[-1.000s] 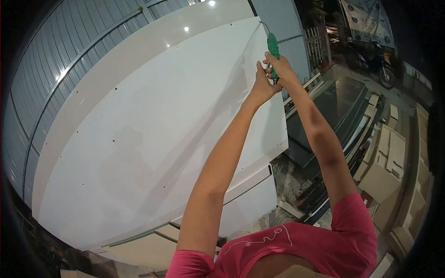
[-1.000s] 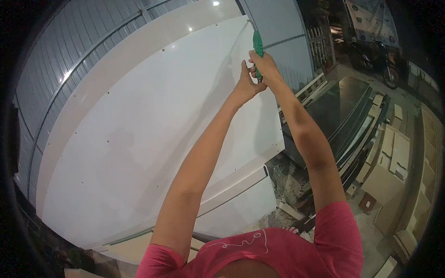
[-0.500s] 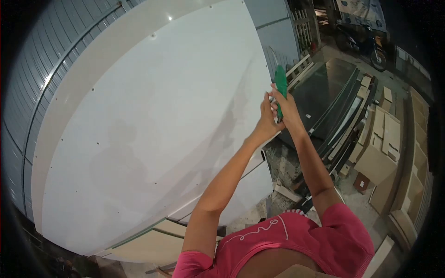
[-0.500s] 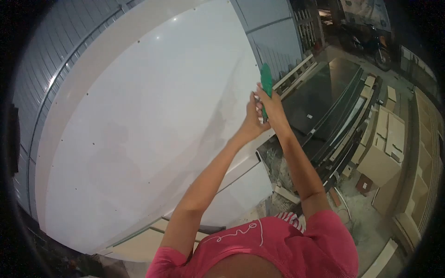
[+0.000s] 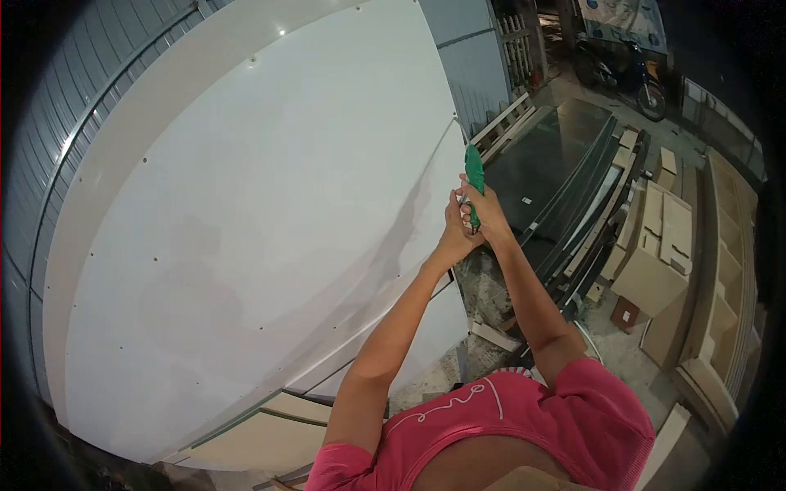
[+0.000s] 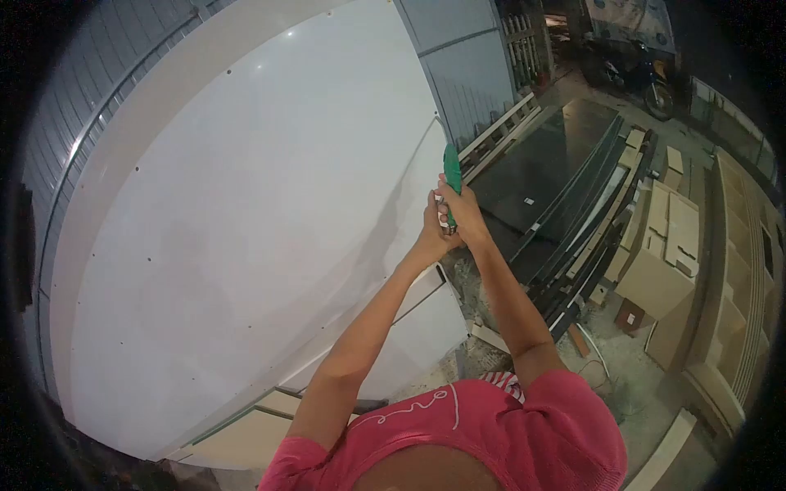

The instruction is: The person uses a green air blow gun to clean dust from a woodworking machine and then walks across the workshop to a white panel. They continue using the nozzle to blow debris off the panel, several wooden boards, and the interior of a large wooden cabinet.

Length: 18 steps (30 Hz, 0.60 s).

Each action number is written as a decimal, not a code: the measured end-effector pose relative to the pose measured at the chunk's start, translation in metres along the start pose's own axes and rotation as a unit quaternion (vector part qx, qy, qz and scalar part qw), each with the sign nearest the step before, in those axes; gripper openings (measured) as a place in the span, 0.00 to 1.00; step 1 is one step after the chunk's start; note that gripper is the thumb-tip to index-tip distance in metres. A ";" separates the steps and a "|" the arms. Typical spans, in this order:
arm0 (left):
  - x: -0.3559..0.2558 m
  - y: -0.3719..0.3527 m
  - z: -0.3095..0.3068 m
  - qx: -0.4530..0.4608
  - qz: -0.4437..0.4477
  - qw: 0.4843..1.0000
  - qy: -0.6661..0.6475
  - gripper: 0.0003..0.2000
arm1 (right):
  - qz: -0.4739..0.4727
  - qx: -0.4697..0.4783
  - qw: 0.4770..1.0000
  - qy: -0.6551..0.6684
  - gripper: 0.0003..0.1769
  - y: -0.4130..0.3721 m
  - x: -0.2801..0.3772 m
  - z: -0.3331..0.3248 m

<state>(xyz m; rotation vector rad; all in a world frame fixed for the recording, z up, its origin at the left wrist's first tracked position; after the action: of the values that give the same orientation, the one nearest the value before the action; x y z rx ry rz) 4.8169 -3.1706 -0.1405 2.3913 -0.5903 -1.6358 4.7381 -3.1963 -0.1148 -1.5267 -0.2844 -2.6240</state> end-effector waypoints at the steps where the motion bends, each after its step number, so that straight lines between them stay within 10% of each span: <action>1: 0.003 0.001 -0.001 -0.004 0.004 1.000 -0.009 0.55 | 0.004 0.002 1.000 -0.005 0.24 0.000 0.000 0.001; 18: 0.028 -0.043 0.039 0.030 -0.044 0.995 -0.085 0.52 | 0.090 0.008 0.996 -0.017 0.25 -0.047 -0.032 -0.028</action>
<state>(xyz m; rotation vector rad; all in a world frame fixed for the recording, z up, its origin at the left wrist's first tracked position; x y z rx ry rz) 4.7995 -3.1407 -0.1951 2.3662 -0.5766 -1.9003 4.7223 -3.1565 -0.1611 -1.5160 -0.1617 -2.4550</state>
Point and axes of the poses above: each hand's wrist, its own y-axis towards the middle knuckle, its own z-axis out of the palm, x = y × z, the point moved 7 cm from there along y, towards the middle knuckle, and after that the axes turned 3 degrees about -y, right-handed, at the moved point
